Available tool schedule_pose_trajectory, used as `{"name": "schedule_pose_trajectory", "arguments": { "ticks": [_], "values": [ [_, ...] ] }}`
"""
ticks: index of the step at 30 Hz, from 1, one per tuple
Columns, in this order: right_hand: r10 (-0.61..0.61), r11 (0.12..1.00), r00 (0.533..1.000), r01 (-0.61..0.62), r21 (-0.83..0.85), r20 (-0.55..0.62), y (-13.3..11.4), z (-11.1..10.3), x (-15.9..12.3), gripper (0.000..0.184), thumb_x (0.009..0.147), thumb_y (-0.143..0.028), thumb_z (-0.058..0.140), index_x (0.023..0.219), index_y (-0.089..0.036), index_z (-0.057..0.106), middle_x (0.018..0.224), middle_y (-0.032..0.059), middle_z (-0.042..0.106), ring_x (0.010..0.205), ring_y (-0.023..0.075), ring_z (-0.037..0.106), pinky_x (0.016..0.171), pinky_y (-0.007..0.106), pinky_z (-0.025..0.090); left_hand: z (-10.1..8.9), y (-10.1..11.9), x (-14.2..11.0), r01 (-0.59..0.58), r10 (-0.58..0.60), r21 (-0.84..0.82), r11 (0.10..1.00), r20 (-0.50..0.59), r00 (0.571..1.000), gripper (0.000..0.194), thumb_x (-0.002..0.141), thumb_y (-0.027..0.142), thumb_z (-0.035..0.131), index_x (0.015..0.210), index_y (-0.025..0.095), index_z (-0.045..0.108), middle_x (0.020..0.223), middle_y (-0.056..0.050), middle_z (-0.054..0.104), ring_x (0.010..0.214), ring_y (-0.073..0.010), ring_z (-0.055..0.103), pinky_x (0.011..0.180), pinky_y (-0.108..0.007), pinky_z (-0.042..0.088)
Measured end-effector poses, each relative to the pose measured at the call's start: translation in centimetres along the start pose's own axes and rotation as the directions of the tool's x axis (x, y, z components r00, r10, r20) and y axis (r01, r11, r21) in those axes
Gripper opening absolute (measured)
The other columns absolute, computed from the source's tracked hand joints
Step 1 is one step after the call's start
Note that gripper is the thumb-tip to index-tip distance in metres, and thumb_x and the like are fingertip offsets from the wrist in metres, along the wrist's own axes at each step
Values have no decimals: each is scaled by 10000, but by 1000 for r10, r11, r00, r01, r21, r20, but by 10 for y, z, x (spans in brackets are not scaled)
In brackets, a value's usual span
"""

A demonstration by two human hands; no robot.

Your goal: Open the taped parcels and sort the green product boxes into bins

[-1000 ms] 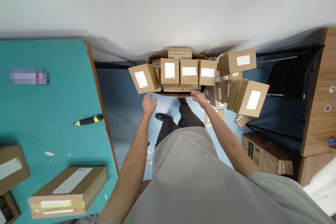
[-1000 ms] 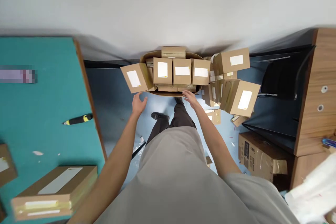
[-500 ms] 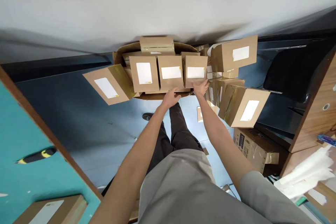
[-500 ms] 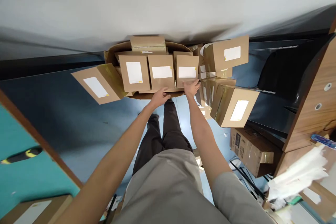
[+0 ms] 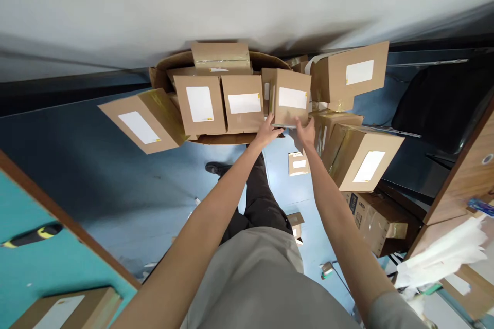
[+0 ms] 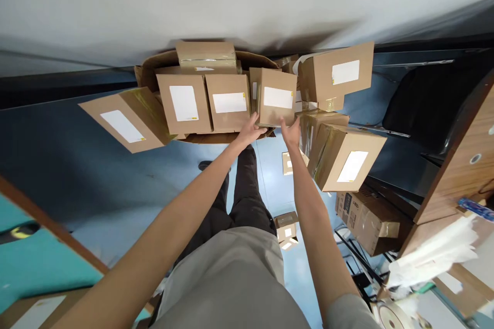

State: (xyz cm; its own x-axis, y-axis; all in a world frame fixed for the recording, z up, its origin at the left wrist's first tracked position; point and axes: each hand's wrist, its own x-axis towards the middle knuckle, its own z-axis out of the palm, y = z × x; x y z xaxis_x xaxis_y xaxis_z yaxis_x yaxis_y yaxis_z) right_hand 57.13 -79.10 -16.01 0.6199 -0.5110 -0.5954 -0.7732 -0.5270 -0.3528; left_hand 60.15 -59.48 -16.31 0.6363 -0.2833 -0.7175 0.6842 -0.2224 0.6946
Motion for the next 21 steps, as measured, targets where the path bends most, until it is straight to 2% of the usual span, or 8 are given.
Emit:
{"name": "schedule_pose_trajectory", "arguments": {
  "ticks": [3,6,8,11,14,17,19,21],
  "values": [
    [3,993,994,10,116,-110,-5,-44,-46,1017,1033,-736,590,1782,-104,316,1740,265,525,1643,379,510,1350,525,408,5,24,-40,-198,204,133,971,-32,979,907,895,312,829,1727,195,486,1704,-194,580,1616,-417,487,1359,-576,379],
    [-47,976,972,95,198,-231,-15,-81,-117,1017,1038,-798,507,1778,-118,354,1758,255,504,1652,358,506,1336,528,442,5,44,-104,-354,360,188,916,-1,933,968,918,441,842,1766,213,436,1751,-182,531,1673,-448,399,1398,-631,299],
    [-101,957,956,169,235,-276,-27,-97,-171,1025,1021,-823,517,1757,-119,401,1743,254,524,1636,361,526,1331,550,455,0,50,-156,-418,421,129,899,0,907,942,979,488,786,1797,266,377,1816,-147,456,1700,-414,383,1411,-606,296],
    [-228,912,949,286,295,-217,-52,-102,-246,990,1010,-802,569,1714,-113,472,1661,260,609,1554,362,613,1303,564,492,-21,43,-233,-474,474,25,880,-115,873,888,1044,526,713,1819,342,318,1863,-99,388,1727,-356,367,1415,-562,320],
    [-352,884,931,365,292,-99,-78,-86,-307,989,987,-790,626,1721,-148,465,1621,250,643,1527,370,635,1293,595,496,-57,24,-303,-530,514,21,848,-279,811,869,1065,520,691,1825,362,300,1863,-97,386,1729,-340,368,1417,-560,329],
    [-452,862,890,420,284,56,-107,-48,-356,1044,959,-808,651,1761,-189,396,1656,245,609,1528,378,631,1264,606,525,-103,-2,-372,-560,550,138,817,-480,684,886,1068,502,687,1834,351,268,1862,-111,383,1720,-350,381,1415,-588,335],
    [-534,832,822,471,292,197,-130,-12,-386,1062,946,-835,651,1760,-199,402,1683,245,584,1523,377,635,1255,589,540,-134,-21,-421,-533,560,249,809,-603,568,900,1068,498,681,1840,354,240,1858,-107,391,1726,-360,362,1415,-605,330],
    [-626,779,695,538,321,354,-154,31,-419,1053,940,-867,643,1738,-209,447,1720,232,554,1552,368,609,1279,565,524,-161,-40,-472,-462,554,348,815,-700,450,907,1072,501,667,1845,372,209,1859,-85,393,1748,-364,308,1424,-614,304]
  ]
}}
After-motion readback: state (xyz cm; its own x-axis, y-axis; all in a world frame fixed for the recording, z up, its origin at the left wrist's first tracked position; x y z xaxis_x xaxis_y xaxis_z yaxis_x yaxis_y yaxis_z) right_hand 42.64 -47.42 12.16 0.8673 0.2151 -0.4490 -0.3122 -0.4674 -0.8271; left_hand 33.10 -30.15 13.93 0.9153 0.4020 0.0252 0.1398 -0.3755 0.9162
